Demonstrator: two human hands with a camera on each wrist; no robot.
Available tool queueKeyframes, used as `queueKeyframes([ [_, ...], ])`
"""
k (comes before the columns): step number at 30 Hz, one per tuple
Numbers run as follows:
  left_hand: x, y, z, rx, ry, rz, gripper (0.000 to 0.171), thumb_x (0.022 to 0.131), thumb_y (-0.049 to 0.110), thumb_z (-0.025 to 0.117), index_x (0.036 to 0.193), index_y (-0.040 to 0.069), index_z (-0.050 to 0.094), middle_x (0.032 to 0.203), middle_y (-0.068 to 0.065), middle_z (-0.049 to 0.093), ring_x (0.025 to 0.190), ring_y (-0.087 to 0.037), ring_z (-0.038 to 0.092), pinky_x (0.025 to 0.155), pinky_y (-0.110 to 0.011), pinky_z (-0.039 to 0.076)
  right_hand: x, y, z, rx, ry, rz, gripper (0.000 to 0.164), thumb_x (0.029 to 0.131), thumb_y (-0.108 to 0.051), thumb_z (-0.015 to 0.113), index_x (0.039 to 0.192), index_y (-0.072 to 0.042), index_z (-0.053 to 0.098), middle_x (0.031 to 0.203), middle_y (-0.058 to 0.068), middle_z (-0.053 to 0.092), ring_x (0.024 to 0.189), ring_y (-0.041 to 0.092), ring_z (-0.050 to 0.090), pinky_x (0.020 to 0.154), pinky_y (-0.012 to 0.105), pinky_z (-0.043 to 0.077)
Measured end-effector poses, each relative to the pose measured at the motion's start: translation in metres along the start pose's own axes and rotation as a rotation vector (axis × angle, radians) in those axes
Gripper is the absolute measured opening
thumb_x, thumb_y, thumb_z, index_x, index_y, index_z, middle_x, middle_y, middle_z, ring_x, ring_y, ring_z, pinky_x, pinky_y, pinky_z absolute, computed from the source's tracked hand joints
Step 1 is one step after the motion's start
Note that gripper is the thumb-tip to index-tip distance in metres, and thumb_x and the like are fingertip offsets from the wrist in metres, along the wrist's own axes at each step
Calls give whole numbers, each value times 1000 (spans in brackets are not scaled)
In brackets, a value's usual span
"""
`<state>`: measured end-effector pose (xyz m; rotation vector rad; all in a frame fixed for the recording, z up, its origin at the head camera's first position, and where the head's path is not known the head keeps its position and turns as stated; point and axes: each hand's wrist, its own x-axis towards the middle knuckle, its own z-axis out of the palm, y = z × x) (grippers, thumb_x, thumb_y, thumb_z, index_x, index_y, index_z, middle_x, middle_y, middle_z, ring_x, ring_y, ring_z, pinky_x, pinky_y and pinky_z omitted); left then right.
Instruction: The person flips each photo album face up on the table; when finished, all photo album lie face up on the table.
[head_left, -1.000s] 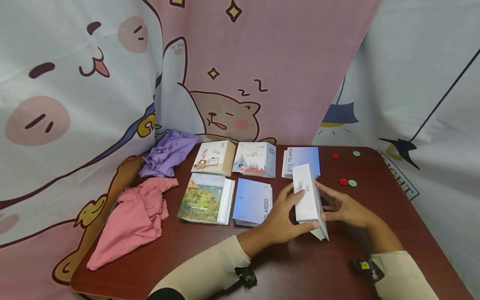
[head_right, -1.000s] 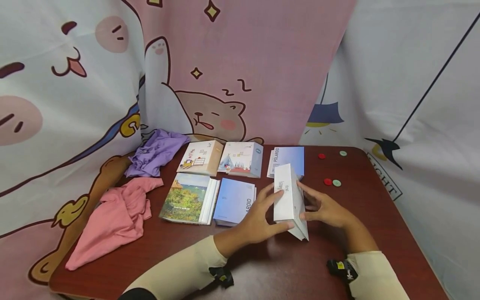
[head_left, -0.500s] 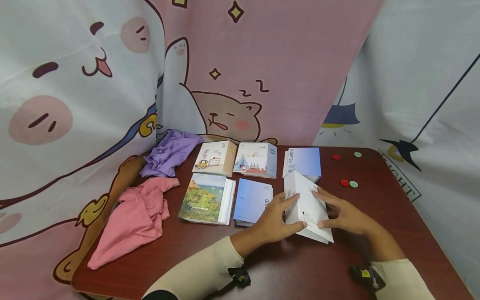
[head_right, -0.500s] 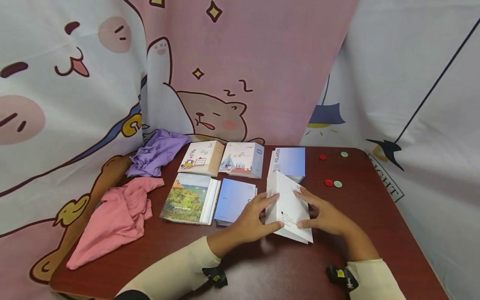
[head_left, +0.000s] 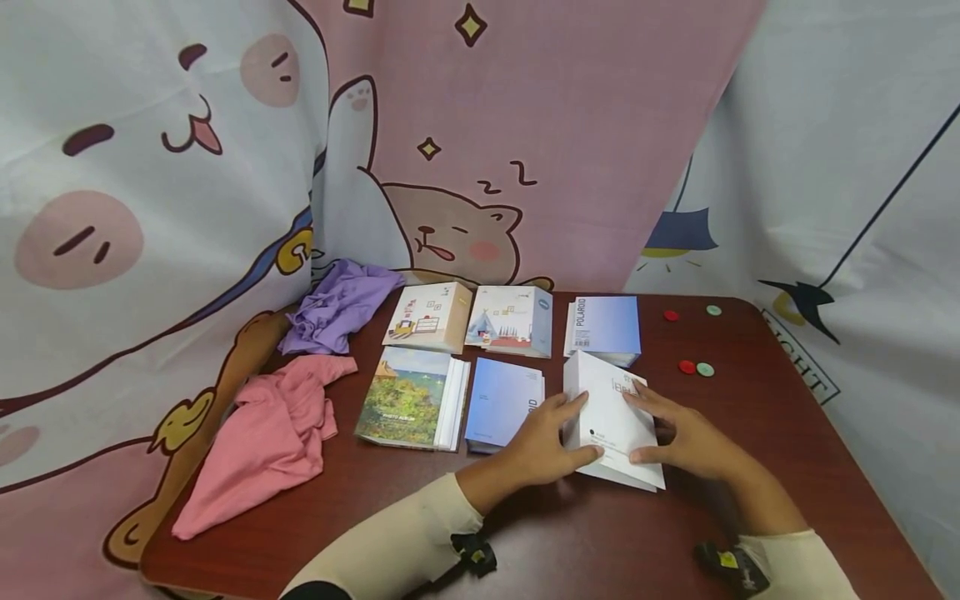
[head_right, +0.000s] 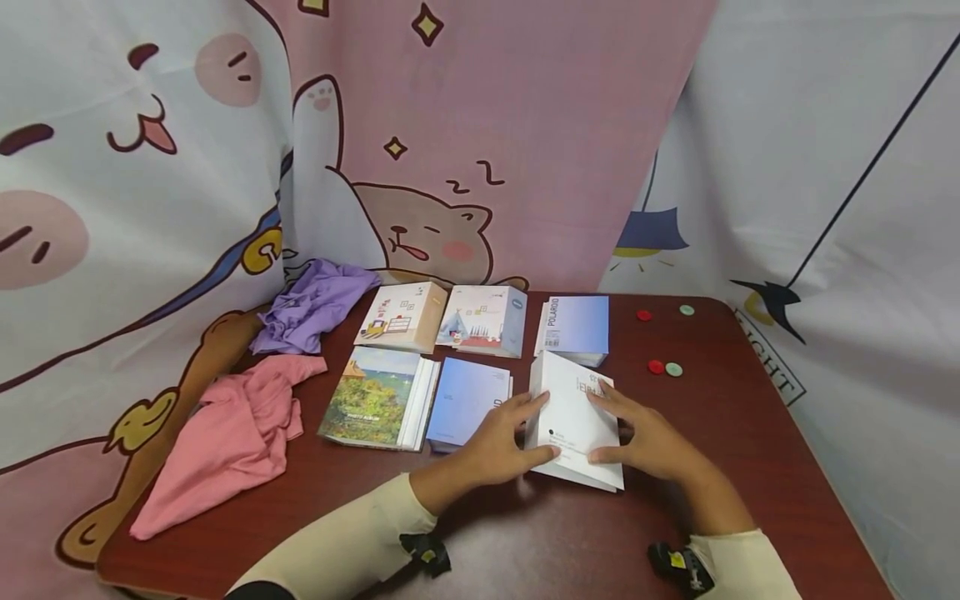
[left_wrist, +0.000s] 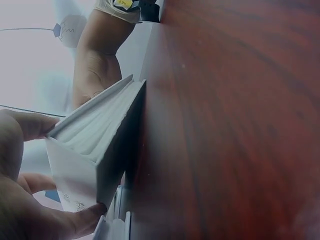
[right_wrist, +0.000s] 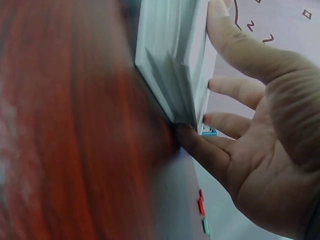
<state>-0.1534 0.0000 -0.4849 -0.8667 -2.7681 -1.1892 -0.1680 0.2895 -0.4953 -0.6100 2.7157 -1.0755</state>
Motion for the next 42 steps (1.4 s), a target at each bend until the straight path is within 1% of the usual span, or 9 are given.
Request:
queueKeyframes([
  [4,2,-2,0,18,-11,-7,80,91,37,85,160,10,56,151,-24,64,137,-33,65,113,-38,56,1,-3,3,-81,31,-8,97,77,-39,100,156,-2,59,168,38,39,135,57,64,91,54,66],
  [7,3,-2,1,18,-29,-32,78,91,34,86,160,14,57,154,-25,62,140,-37,64,115,-43,55,1,-7,5,-142,38,9,97,75,-45,100,153,-3,62,166,36,44,137,58,62,92,56,66],
  [9,4,-1,1,6,-39,-47,78,90,31,87,160,15,58,156,-27,59,142,-40,62,116,-46,55,1,-8,5,-160,35,24,97,74,-45,100,153,-2,62,165,36,45,137,59,61,92,58,65],
  [14,3,-1,0,-1,-54,-67,76,89,28,88,158,16,60,157,-29,57,142,-42,61,116,-47,55,1,-11,5,-163,22,50,98,74,-43,100,154,-2,61,166,36,43,136,60,61,94,59,65],
  [19,2,-2,1,34,-75,-72,74,89,30,88,157,17,62,159,-29,55,144,-42,60,118,-46,53,2,-13,5,-166,8,76,100,75,-47,100,156,-4,60,168,34,42,138,59,60,98,60,63],
  [26,4,0,0,26,-93,-85,78,88,29,91,158,15,60,160,-29,52,145,-41,58,119,-47,52,2,-13,4,-190,10,70,100,73,-48,100,155,-5,61,166,34,45,140,61,58,99,63,62],
  [32,7,1,-1,37,-112,-113,78,89,30,90,159,17,59,164,-29,49,148,-41,56,120,-49,51,4,-13,2,-174,-6,82,101,74,-46,100,156,-5,59,168,34,42,142,61,55,100,62,62],
  [37,8,2,-3,46,-105,-95,76,88,30,90,157,15,62,162,-29,51,147,-41,56,119,-48,52,5,-14,1,-177,-4,73,101,73,-46,100,156,-4,59,169,34,41,144,62,52,102,65,60],
  [42,14,7,-10,73,-78,-62,77,88,31,91,157,12,61,164,-28,49,150,-39,55,122,-45,50,7,-15,-8,-220,27,60,99,76,-49,98,155,-4,60,169,33,42,148,61,48,109,73,52],
])
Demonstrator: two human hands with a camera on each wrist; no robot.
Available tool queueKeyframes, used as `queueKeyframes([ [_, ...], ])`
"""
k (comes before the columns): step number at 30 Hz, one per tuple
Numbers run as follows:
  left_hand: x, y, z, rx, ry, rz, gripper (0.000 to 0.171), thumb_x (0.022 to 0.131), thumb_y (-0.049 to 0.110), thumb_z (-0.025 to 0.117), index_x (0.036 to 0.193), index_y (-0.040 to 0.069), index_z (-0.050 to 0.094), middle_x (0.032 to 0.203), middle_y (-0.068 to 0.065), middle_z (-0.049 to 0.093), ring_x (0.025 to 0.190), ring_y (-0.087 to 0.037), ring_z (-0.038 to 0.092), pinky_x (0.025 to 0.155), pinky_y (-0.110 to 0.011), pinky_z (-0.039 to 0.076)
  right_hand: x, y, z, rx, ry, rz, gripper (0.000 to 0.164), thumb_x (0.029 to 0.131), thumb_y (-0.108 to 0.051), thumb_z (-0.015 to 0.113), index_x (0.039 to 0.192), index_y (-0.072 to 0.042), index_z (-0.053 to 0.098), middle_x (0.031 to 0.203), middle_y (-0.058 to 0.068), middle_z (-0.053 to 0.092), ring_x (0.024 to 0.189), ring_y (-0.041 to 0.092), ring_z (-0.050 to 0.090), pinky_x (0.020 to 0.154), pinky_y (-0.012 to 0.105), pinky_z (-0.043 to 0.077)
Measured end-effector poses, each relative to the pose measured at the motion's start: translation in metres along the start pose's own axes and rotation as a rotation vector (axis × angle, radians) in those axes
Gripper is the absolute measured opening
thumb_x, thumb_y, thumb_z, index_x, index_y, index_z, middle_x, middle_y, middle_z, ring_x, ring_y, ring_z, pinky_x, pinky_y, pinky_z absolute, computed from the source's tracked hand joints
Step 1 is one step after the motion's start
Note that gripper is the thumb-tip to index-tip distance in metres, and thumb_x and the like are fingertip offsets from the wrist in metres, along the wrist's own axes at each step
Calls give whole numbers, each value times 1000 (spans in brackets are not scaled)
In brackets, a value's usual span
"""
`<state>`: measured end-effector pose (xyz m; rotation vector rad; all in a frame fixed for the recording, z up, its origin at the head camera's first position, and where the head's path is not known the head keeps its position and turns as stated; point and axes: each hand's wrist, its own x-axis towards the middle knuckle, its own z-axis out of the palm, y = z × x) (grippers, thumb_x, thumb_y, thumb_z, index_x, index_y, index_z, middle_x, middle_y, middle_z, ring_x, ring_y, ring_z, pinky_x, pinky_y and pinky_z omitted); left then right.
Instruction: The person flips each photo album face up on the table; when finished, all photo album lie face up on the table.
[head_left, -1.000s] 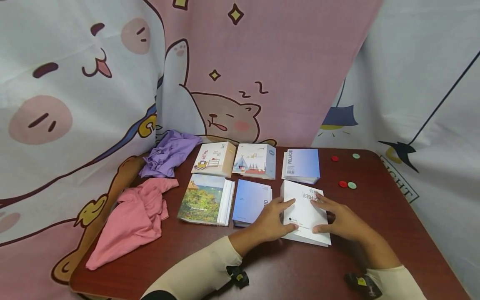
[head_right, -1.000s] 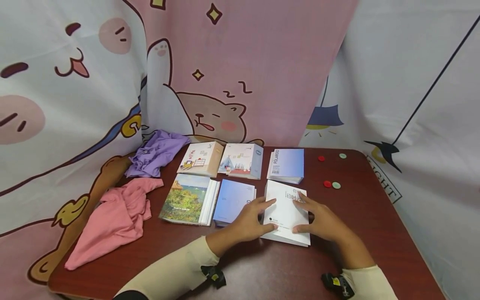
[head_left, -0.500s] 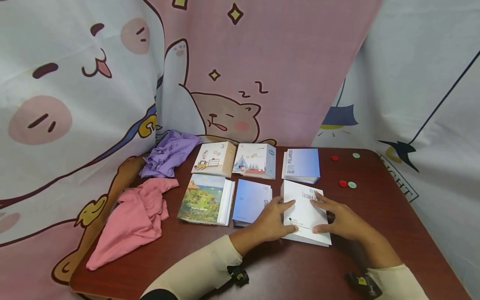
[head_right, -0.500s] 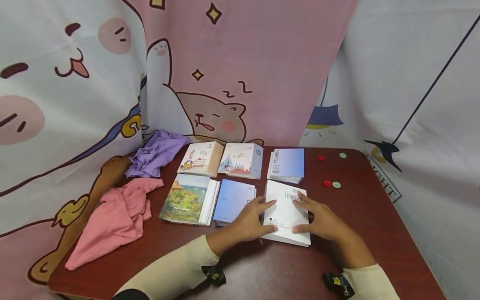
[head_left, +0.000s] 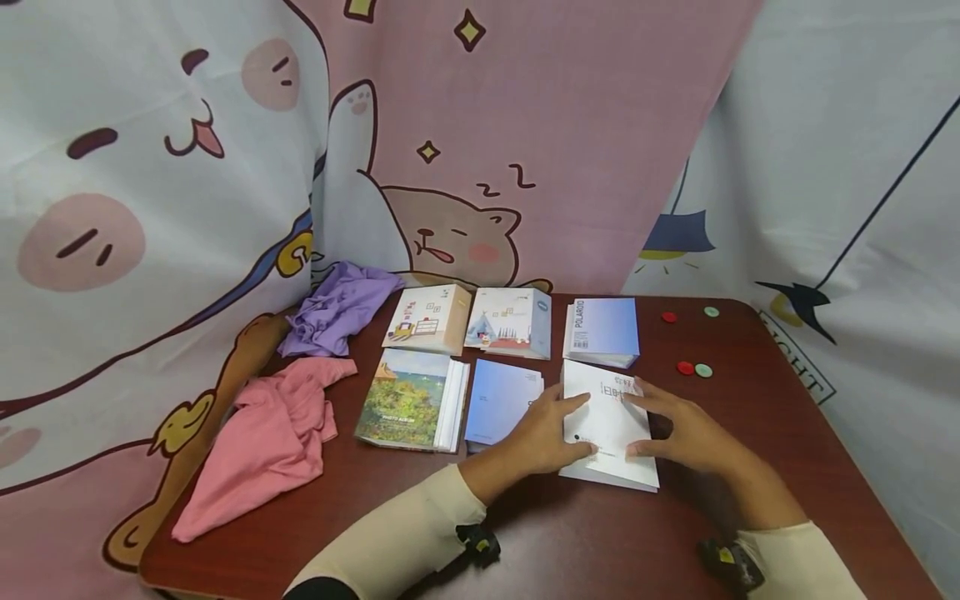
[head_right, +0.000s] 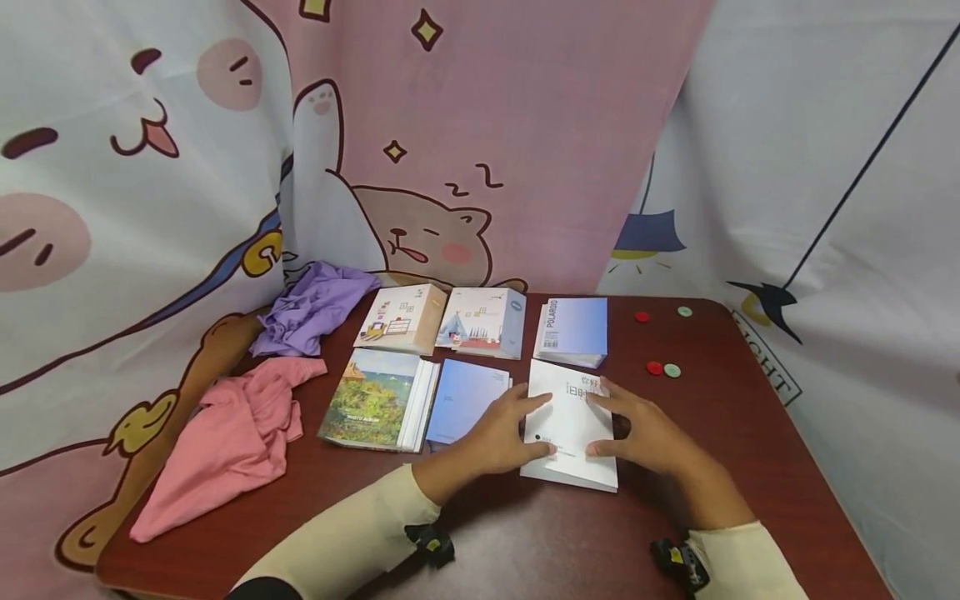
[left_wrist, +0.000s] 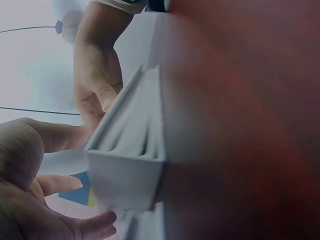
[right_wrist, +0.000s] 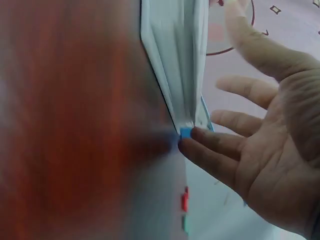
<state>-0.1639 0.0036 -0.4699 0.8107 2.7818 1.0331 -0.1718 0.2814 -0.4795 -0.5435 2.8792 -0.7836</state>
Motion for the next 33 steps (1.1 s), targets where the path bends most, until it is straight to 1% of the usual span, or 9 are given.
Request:
queueKeyframes([
  [3,7,5,-9,14,9,-28,78,91,34,89,160,15,58,168,-27,45,154,-40,51,123,-47,49,5,2,-9,-12,34,8,96,79,-48,97,156,-4,60,168,33,43,149,61,46,111,77,47],
  [6,19,8,-17,22,0,-62,77,93,38,86,162,20,56,171,-26,42,158,-39,47,125,-50,48,12,5,-16,1,52,32,94,83,-48,94,157,-3,57,168,33,43,150,62,44,111,79,45],
  [9,34,9,-23,13,-7,-75,75,96,40,83,163,22,55,172,-24,41,159,-39,46,123,-53,49,20,9,-21,21,55,52,93,87,-47,92,159,-2,55,170,33,40,151,62,42,111,76,46],
  [15,66,5,-28,6,-14,-119,75,96,46,80,163,24,54,172,-19,43,158,-37,47,124,-54,48,40,17,-27,53,54,83,95,92,-46,87,163,3,46,172,35,33,153,64,37,110,73,49],
  [19,86,0,-29,11,-29,-129,76,97,45,81,164,22,53,172,-17,45,159,-33,46,127,-49,45,50,24,-32,55,41,145,98,95,-49,82,166,2,39,172,37,31,154,65,34,116,80,40],
  [22,99,-6,-27,-50,-48,-145,78,96,43,82,164,21,53,171,-11,49,158,-30,48,127,-46,45,57,31,-34,79,24,176,98,98,-50,79,168,2,34,171,38,33,154,65,34,118,82,35],
  [26,112,-15,-24,-162,-58,-217,78,95,41,82,165,22,51,170,-5,51,158,-29,49,126,-49,47,68,36,-31,150,8,176,97,101,-47,77,169,3,30,170,38,34,155,65,35,118,78,39],
  [28,118,-19,-23,-188,-50,-254,78,95,40,82,165,24,52,170,-4,51,158,-29,49,126,-50,47,73,36,-29,175,-1,178,97,102,-47,75,170,4,28,171,38,33,155,64,34,119,76,39],
  [33,129,-23,-17,-211,-27,-307,76,95,37,83,164,24,53,171,-5,51,157,-31,50,125,-50,47,85,38,-24,203,-23,191,100,103,-47,74,170,6,23,172,39,28,156,63,33,121,73,38],
])
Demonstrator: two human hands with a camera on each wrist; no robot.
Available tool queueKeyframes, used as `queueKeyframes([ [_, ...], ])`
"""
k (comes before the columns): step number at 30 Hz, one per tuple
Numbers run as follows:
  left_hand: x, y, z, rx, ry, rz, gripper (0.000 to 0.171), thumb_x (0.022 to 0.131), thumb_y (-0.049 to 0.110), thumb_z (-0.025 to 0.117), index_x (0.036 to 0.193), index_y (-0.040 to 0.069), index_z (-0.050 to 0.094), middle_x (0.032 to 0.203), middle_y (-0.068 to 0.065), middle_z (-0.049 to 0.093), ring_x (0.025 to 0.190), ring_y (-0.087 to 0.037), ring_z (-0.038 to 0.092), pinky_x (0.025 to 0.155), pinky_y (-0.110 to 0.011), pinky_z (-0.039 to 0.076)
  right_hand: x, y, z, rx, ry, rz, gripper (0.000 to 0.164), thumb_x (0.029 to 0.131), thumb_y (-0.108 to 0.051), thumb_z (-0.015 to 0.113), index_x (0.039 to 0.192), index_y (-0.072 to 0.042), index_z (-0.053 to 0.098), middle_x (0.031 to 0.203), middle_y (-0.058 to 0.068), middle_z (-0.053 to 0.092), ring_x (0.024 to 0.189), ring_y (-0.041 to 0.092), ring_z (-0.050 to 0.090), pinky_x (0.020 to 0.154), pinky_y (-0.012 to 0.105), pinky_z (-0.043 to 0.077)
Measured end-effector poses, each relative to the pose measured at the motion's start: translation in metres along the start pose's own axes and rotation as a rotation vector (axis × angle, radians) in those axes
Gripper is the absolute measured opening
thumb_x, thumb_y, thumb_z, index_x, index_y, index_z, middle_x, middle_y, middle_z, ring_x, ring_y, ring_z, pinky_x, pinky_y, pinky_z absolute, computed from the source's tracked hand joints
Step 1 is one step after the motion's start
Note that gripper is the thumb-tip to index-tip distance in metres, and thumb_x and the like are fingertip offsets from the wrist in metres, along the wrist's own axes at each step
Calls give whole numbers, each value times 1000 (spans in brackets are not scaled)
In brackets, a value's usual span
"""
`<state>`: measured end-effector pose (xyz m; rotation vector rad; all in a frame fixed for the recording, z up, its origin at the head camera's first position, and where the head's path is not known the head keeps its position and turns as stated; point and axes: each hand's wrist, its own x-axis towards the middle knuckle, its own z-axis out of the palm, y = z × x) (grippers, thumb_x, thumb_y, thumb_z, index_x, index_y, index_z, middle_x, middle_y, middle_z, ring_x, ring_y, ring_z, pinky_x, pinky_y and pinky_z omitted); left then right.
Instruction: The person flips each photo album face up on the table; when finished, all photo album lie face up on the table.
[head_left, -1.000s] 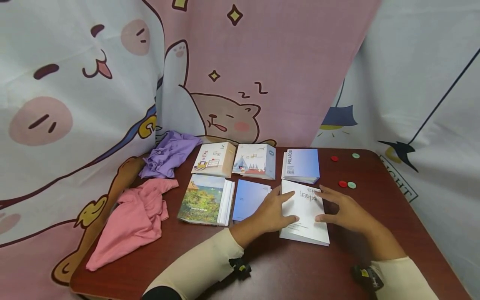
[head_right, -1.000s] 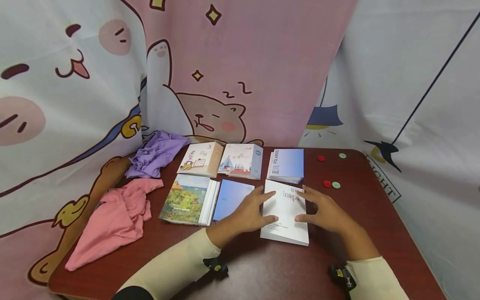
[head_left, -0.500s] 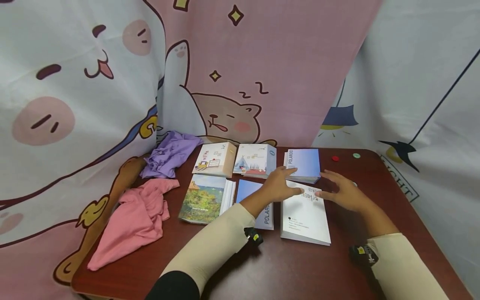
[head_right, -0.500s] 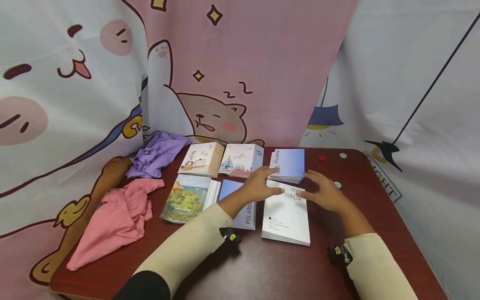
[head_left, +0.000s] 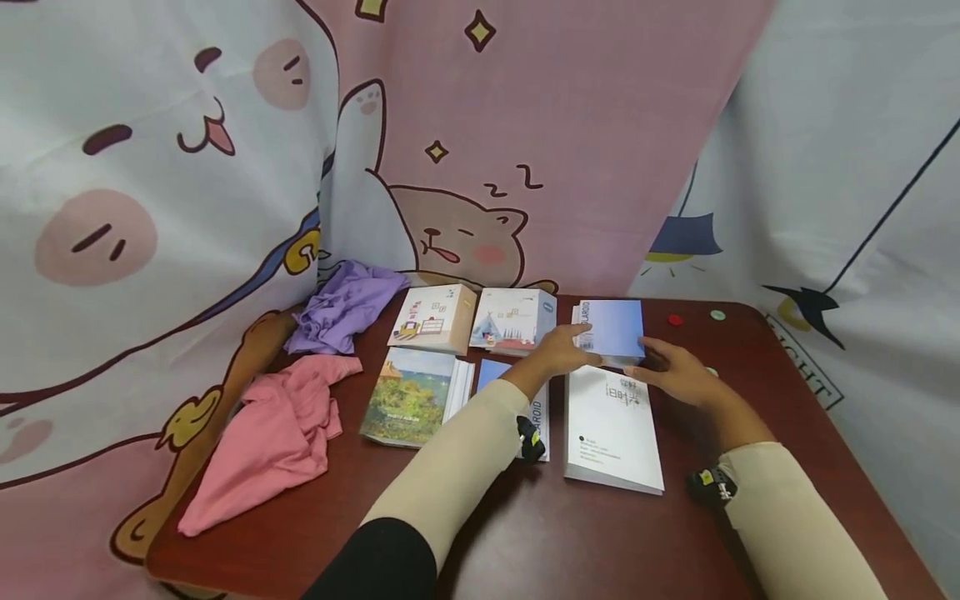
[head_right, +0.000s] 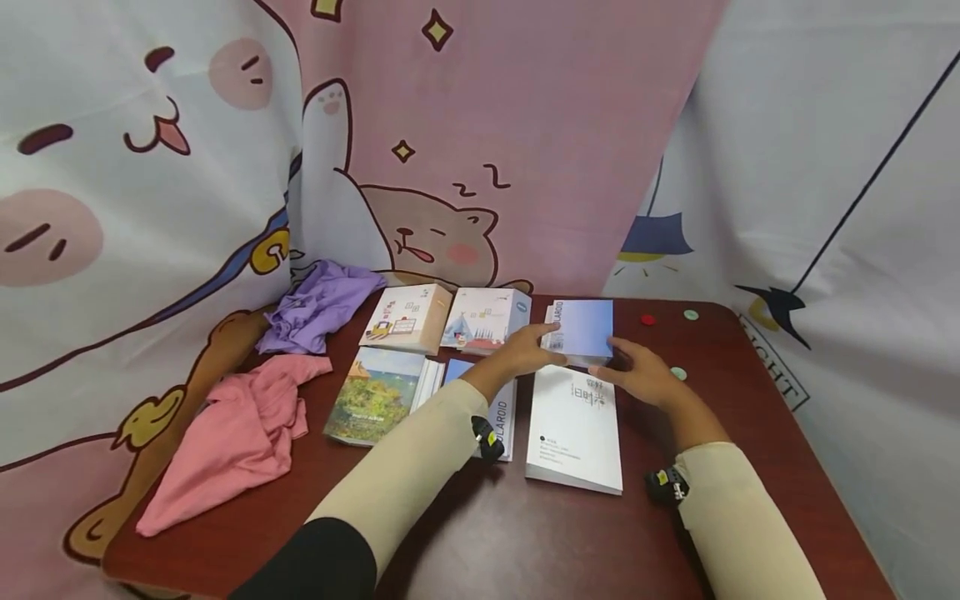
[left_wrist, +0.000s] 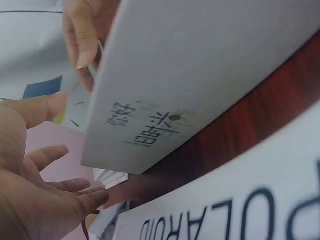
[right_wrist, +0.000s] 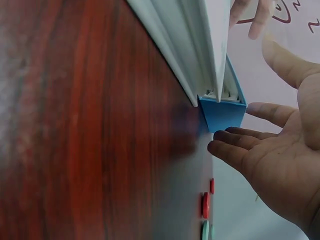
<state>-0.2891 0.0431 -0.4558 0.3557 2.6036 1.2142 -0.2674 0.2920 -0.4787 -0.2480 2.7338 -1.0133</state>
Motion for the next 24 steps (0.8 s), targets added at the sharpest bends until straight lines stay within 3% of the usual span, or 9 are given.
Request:
queueKeyframes([
  [11,17,-2,15,-25,-9,-45,74,96,36,83,163,27,54,172,-4,49,162,-26,44,130,-48,42,14,7,1,13,-20,20,105,102,-57,72,173,1,20,173,38,26,157,64,32,123,74,35],
  [18,15,0,17,-31,-29,-18,74,97,33,81,165,26,51,174,-4,47,163,-25,42,131,-46,39,14,9,3,55,-28,18,102,104,-53,71,173,0,19,175,37,23,157,63,31,124,73,35],
  [24,11,-1,15,-28,-55,-13,77,97,34,81,166,28,49,176,-2,43,164,-24,39,132,-46,37,11,11,4,90,9,-15,95,106,-48,69,174,-3,21,173,37,29,157,63,33,123,75,35],
])
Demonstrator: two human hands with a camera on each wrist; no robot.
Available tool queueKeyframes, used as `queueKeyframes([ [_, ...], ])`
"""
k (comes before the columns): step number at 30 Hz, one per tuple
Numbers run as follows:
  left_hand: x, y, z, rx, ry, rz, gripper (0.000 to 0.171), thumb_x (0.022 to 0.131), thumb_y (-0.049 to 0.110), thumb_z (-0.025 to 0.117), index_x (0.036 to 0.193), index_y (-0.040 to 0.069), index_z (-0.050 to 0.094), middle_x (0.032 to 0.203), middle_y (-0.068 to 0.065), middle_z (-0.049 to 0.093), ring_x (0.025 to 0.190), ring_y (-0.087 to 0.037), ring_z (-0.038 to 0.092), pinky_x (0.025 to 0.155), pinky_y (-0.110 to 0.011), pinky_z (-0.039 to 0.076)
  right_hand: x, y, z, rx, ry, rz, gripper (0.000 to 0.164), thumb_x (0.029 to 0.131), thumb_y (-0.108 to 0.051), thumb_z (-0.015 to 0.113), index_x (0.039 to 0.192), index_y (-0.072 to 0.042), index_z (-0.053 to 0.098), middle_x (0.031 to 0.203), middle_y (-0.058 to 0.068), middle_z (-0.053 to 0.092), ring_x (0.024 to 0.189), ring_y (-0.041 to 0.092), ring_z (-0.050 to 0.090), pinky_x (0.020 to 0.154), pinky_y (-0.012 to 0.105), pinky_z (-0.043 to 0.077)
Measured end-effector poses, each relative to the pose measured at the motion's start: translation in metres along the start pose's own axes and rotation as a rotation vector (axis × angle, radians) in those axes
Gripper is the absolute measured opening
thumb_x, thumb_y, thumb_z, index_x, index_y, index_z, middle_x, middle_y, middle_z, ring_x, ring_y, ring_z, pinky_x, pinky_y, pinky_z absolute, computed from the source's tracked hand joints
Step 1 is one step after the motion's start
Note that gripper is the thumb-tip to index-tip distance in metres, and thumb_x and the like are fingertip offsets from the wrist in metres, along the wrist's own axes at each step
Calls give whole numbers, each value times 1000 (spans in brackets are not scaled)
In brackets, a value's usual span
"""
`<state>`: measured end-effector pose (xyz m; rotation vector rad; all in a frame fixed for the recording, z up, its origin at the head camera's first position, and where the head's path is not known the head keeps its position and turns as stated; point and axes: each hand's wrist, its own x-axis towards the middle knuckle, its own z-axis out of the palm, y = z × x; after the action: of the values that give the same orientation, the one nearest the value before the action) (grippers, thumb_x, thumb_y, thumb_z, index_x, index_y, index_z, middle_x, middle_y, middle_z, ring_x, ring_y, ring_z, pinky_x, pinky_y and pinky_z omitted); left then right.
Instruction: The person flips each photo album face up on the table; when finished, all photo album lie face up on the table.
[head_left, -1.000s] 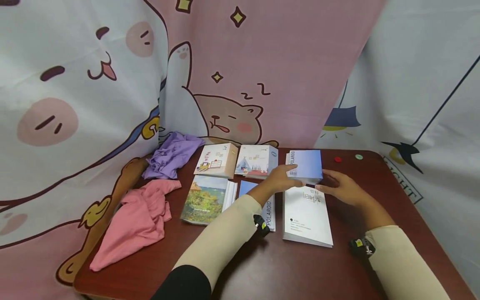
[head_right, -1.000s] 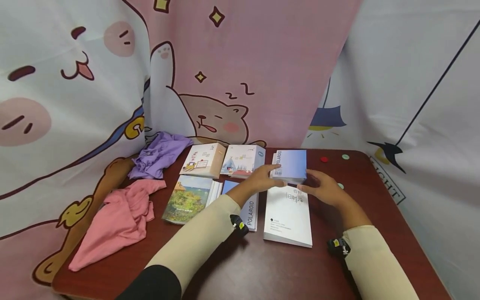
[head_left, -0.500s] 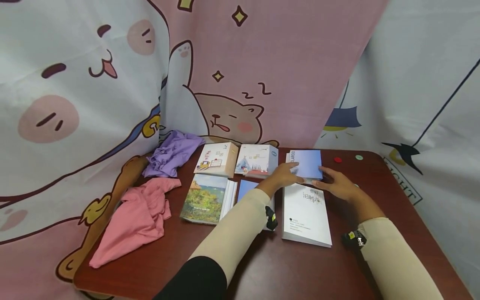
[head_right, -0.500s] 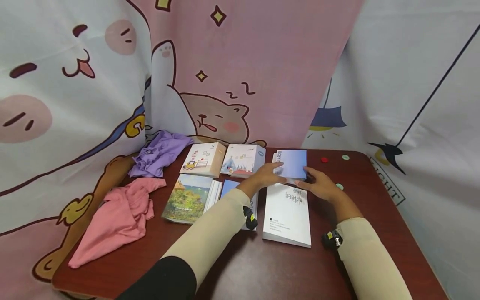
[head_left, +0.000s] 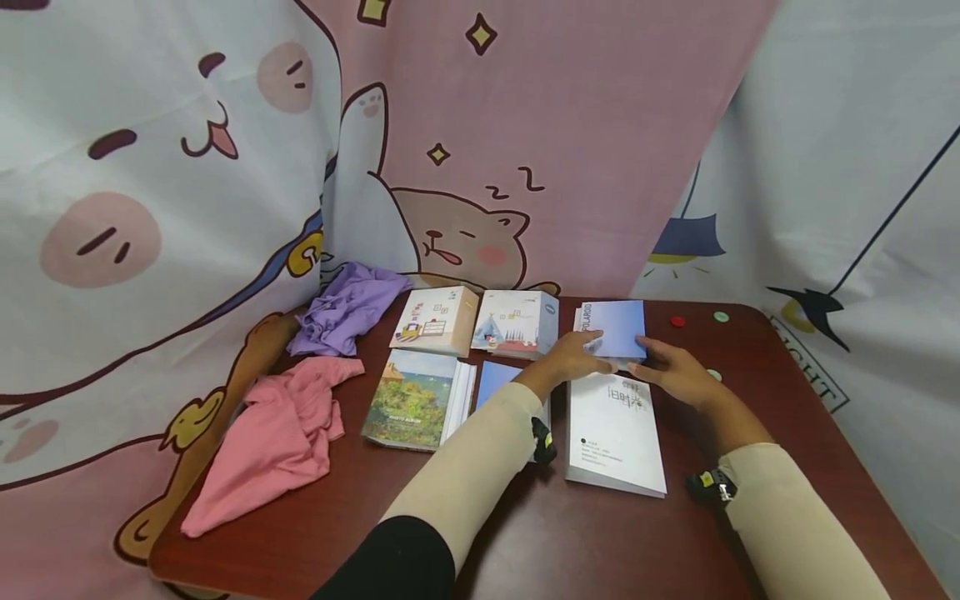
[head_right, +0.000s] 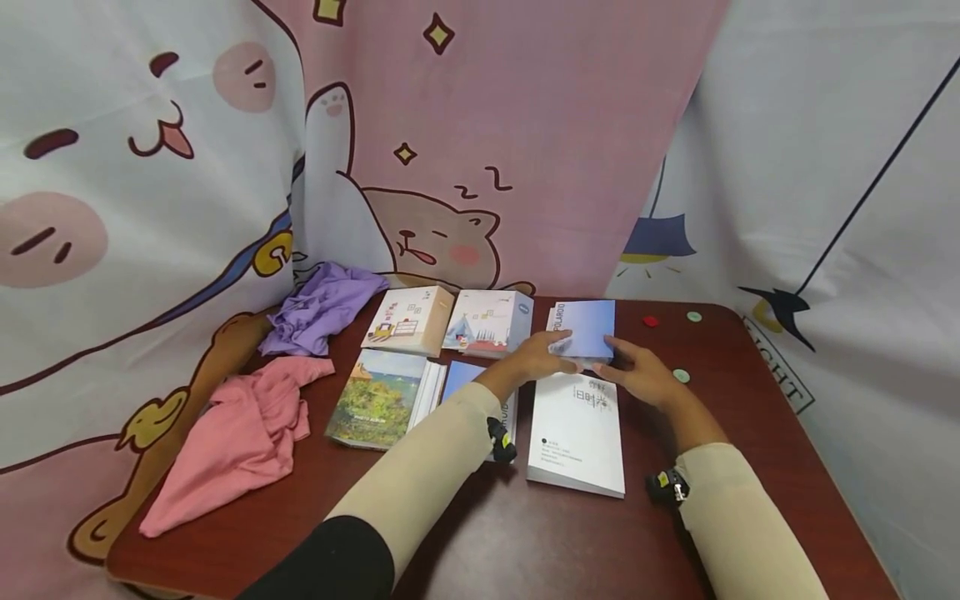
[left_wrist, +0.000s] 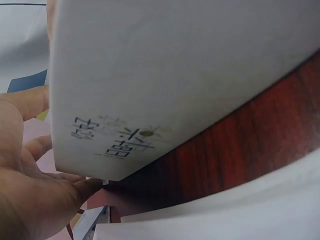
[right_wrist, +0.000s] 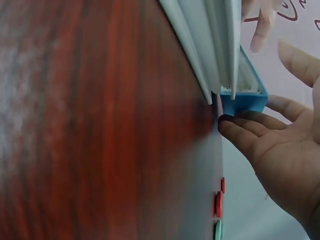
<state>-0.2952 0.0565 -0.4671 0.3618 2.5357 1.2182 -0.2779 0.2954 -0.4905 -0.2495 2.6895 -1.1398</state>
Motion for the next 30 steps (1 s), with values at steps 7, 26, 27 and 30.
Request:
queueKeyframes([
  [7,0,-6,-1,-27,-30,56,89,95,42,84,171,31,40,177,-4,42,164,-27,40,131,-50,39,-9,-11,-6,169,97,-36,84,111,-42,64,177,-15,19,177,28,31,153,58,44,117,67,45],
  [26,9,9,-9,-213,-61,151,100,98,32,83,176,36,21,175,-14,43,160,-35,46,129,-52,42,-11,-23,-4,253,358,-156,65,112,-31,64,167,-3,42,166,25,51,138,33,67,107,18,55],
  [27,10,10,-8,-264,-69,157,100,99,27,82,176,35,20,175,-16,41,160,-37,46,128,-52,43,-11,-24,-4,282,369,-162,64,112,-29,64,166,-2,42,165,27,51,135,24,69,106,17,55],
  [30,14,11,-7,-414,-91,187,100,101,13,79,177,30,17,177,-21,34,159,-43,46,126,-52,45,-10,-24,-2,365,391,-210,59,113,-21,62,164,3,44,161,33,53,122,-2,66,99,8,54],
])
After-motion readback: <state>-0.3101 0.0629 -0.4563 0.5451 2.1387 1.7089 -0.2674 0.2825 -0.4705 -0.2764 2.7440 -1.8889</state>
